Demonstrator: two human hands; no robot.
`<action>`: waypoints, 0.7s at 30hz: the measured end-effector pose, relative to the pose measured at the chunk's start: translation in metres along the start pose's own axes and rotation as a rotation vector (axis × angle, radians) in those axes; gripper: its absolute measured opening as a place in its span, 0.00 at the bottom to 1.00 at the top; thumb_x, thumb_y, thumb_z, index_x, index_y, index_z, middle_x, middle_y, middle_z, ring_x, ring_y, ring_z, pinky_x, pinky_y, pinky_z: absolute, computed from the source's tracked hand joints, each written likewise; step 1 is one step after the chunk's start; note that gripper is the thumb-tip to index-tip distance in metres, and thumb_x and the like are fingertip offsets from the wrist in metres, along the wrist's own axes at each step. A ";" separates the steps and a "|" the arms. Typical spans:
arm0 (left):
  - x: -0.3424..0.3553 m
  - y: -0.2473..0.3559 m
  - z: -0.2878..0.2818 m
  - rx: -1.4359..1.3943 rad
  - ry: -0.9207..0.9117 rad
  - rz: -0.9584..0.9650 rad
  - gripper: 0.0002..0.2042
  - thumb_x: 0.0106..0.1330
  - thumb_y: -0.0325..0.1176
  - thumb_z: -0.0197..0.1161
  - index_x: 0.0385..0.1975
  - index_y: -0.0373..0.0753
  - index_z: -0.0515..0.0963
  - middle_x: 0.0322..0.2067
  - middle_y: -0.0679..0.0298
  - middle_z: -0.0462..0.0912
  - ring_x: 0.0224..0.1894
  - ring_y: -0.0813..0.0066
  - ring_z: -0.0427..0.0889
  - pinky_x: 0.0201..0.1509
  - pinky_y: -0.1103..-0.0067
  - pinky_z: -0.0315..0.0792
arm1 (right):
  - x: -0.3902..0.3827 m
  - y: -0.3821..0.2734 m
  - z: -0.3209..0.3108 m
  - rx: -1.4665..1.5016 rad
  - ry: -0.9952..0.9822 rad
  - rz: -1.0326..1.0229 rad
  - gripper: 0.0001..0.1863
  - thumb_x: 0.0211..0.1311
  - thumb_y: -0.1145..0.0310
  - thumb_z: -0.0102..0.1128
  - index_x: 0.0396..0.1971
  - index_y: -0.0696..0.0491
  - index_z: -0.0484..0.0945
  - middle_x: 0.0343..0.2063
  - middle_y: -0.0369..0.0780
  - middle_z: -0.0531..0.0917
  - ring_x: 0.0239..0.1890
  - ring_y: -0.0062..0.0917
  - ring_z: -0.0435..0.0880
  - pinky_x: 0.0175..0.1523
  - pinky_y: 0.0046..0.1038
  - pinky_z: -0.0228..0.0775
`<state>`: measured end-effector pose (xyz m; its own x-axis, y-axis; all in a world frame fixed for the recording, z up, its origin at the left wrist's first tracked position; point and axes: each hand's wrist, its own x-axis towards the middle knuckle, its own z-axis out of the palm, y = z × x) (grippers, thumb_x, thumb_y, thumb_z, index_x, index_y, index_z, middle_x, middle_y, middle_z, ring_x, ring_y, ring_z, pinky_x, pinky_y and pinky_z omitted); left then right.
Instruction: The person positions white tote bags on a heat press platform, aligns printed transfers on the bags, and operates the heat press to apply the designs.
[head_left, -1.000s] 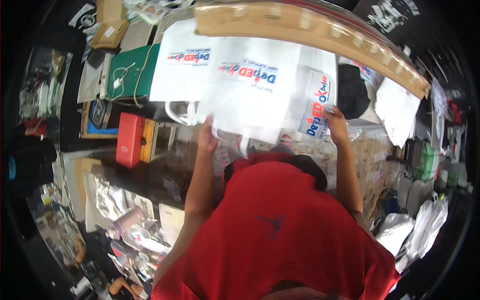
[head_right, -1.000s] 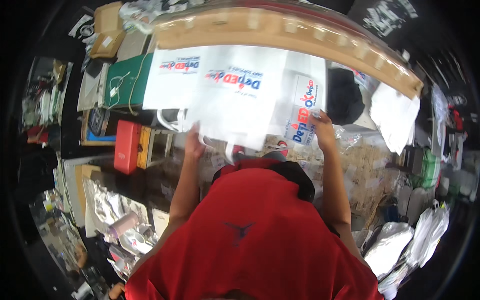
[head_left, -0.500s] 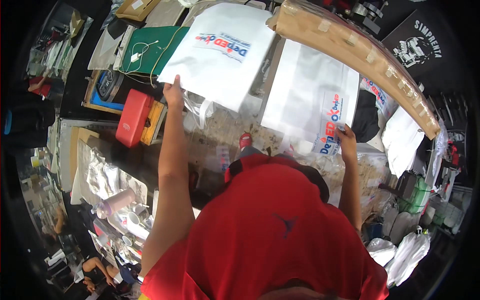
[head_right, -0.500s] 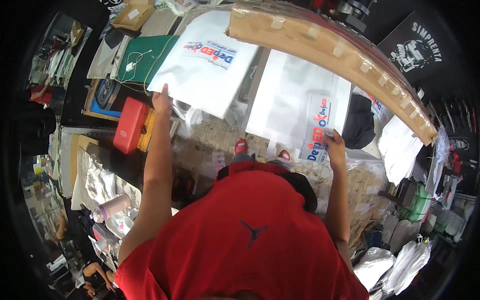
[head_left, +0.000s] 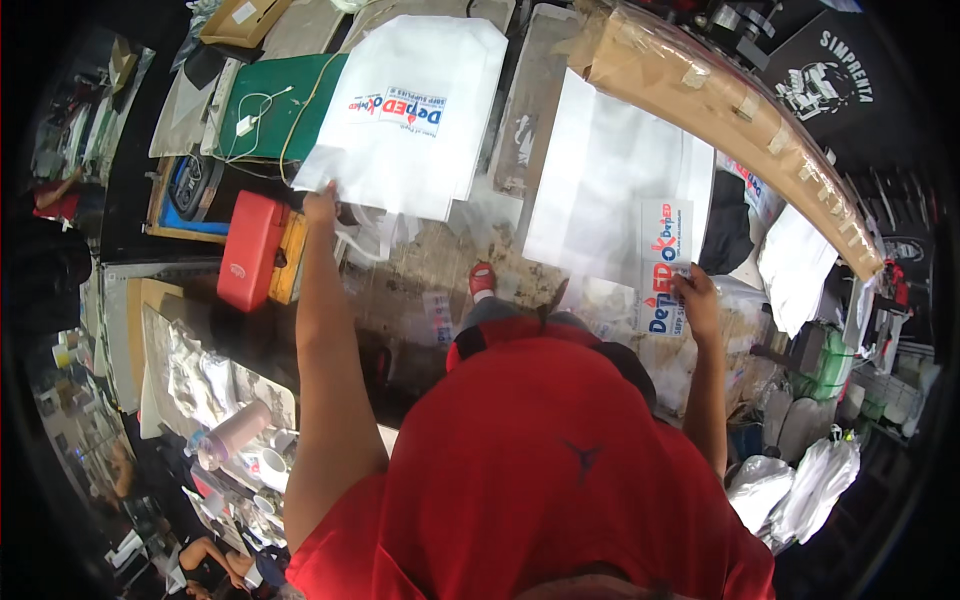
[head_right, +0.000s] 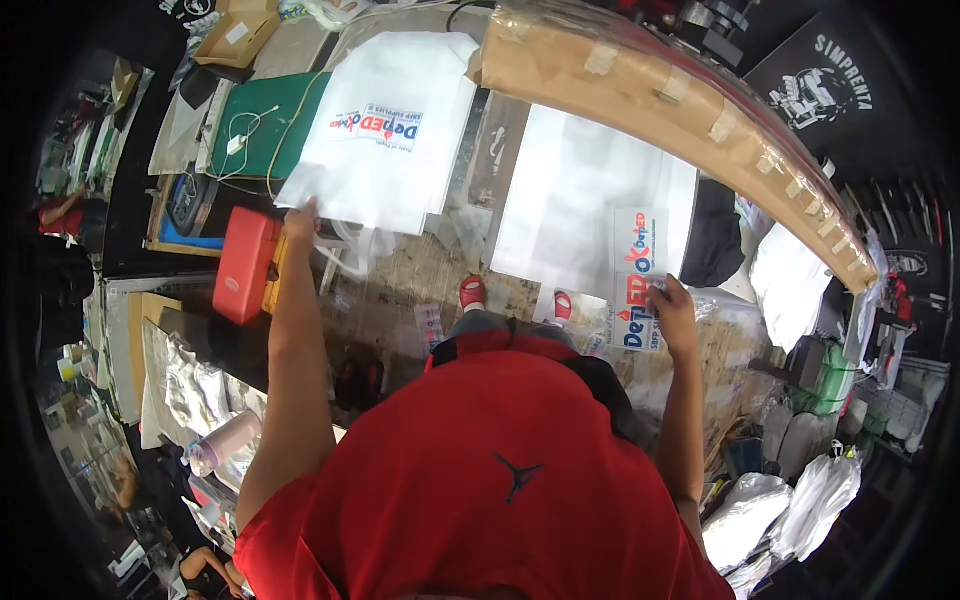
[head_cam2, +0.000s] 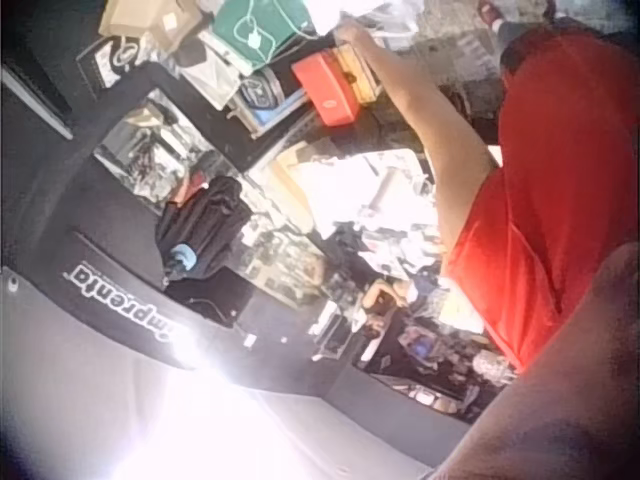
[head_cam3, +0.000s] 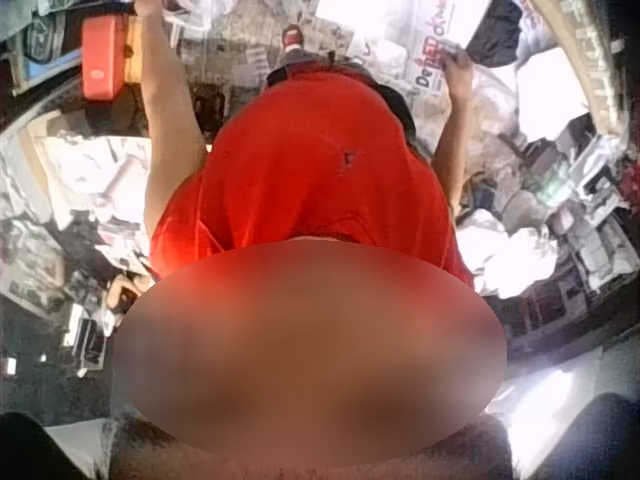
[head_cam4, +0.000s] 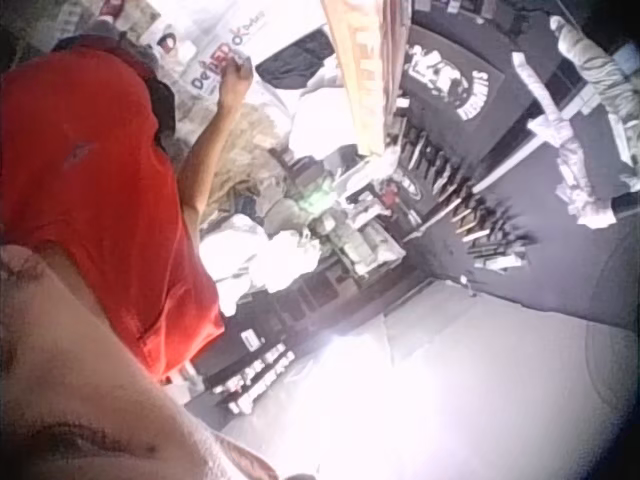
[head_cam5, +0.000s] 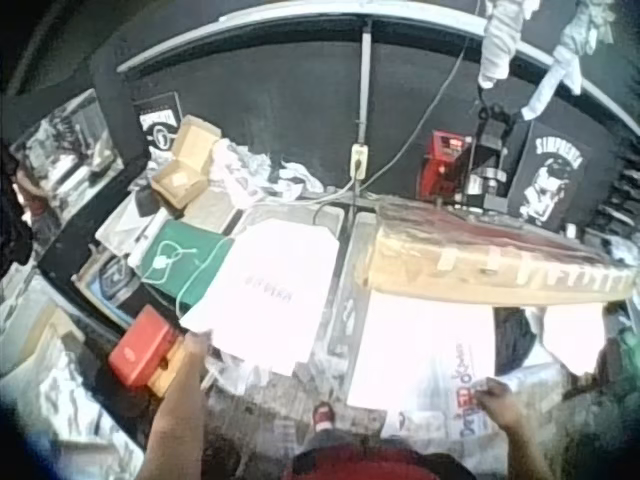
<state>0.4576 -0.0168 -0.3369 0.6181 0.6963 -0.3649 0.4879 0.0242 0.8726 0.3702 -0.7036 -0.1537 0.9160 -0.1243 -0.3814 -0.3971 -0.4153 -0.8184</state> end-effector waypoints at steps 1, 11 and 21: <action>-0.002 -0.004 -0.007 0.004 0.002 0.004 0.14 0.64 0.34 0.68 0.28 0.32 0.72 0.18 0.63 0.75 0.12 0.75 0.71 0.12 0.77 0.63 | -0.002 -0.003 0.000 -0.034 -0.008 -0.010 0.09 0.65 0.71 0.56 0.40 0.60 0.78 0.24 0.33 0.80 0.25 0.13 0.73 0.32 0.21 0.65; 0.010 0.036 0.050 0.283 -0.147 -0.063 0.21 0.61 0.43 0.70 0.32 0.26 0.75 0.24 0.58 0.78 0.19 0.69 0.77 0.19 0.71 0.72 | 0.006 0.004 0.002 -0.236 -0.071 -0.079 0.09 0.64 0.71 0.58 0.40 0.60 0.77 0.24 0.37 0.81 0.27 0.15 0.77 0.34 0.22 0.68; -0.186 0.084 0.110 -0.044 -0.563 0.264 0.29 0.67 0.53 0.61 0.53 0.30 0.74 0.41 0.55 0.83 0.47 0.64 0.82 0.51 0.70 0.75 | -0.001 -0.067 0.001 -0.158 -0.294 -0.220 0.09 0.66 0.73 0.60 0.42 0.61 0.77 0.33 0.35 0.79 0.38 0.14 0.74 0.44 0.21 0.68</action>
<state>0.4517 -0.2228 -0.2312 0.9504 0.1978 -0.2401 0.2560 -0.0589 0.9649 0.3960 -0.6750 -0.0986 0.9138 0.2371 -0.3298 -0.1584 -0.5396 -0.8269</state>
